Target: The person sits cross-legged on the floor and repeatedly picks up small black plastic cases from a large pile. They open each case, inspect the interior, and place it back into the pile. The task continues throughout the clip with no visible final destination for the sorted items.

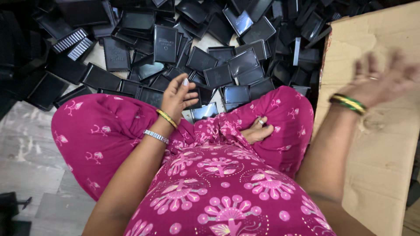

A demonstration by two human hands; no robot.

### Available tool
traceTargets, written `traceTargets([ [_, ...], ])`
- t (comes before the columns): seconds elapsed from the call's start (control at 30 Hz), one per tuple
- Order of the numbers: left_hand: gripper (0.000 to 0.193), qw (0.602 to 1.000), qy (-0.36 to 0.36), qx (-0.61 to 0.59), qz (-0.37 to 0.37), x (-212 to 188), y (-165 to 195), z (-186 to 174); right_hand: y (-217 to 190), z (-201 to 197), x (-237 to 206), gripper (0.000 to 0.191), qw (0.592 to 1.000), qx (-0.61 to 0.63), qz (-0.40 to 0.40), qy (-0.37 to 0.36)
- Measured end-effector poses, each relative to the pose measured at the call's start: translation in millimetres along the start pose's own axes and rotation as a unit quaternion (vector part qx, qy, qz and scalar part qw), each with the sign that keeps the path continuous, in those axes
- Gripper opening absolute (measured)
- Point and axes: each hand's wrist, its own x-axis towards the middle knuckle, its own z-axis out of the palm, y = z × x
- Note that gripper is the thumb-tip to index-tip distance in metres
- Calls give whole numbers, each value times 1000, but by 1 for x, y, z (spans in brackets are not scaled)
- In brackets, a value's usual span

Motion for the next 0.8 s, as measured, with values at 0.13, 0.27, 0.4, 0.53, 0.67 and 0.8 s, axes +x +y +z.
traceTargets([
  [0.13, 35, 1000, -21, -10, -16, 2, -9, 6, 49, 79, -74, 14, 804, -373, -312, -342],
  [0.27, 30, 999, -20, -10, -32, 1, -11, 6, 70, 146, -175, 59, 769, -313, -68, -553],
  [0.4, 31, 999, -28, -31, -36, 2, -12, -1, 70, 176, -202, 64, 621, -551, -145, -538],
  [0.53, 39, 998, -40, -23, -51, 8, -18, 0, 66, 177, -192, 48, 649, -523, -109, -542],
  [0.67, 60, 996, -21, 9, -83, 11, -14, 17, 54, 165, -209, 25, 728, -365, 15, -581],
  [0.8, 66, 992, -15, -91, -87, 6, 9, 25, 41, 178, -234, 22, 729, -52, 249, -636],
])
